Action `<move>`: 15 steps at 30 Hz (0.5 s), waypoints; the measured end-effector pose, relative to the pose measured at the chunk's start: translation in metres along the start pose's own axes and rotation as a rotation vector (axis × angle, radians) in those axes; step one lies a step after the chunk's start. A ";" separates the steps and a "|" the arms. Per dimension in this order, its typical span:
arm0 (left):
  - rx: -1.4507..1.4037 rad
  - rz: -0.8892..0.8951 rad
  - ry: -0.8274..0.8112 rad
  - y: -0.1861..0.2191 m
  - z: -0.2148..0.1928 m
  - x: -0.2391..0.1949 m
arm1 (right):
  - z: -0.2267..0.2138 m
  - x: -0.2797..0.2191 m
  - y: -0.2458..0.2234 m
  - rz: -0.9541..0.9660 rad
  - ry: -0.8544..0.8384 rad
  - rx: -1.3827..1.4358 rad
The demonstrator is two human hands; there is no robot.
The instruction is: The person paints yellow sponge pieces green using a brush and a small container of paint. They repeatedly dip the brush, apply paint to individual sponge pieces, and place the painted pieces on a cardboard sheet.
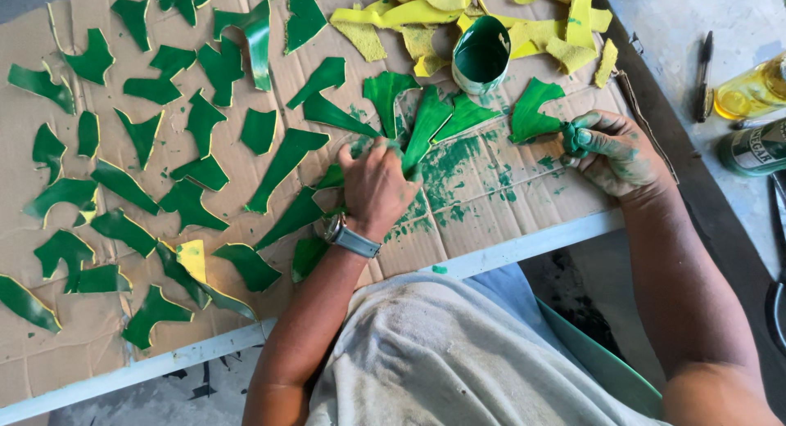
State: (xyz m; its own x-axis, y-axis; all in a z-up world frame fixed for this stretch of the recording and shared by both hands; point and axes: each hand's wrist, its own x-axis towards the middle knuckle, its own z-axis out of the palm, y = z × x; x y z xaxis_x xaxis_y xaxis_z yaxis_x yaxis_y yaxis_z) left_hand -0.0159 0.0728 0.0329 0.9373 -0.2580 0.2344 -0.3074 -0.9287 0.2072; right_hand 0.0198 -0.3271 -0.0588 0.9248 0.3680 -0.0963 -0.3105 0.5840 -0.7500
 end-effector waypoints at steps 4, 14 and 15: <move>-0.020 0.097 0.195 -0.007 -0.007 -0.012 | 0.001 0.004 -0.001 -0.011 -0.001 0.004; -0.036 0.081 0.195 -0.015 -0.013 -0.021 | 0.004 0.005 -0.002 0.005 0.016 -0.020; -0.033 0.068 0.154 -0.013 -0.012 -0.019 | 0.002 0.004 -0.002 0.009 0.022 -0.022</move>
State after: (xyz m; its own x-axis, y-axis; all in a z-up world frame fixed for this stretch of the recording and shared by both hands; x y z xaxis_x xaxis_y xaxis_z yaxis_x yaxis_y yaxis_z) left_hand -0.0314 0.0929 0.0370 0.8788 -0.2732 0.3913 -0.3764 -0.9008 0.2163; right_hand 0.0239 -0.3247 -0.0562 0.9267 0.3571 -0.1170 -0.3138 0.5643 -0.7636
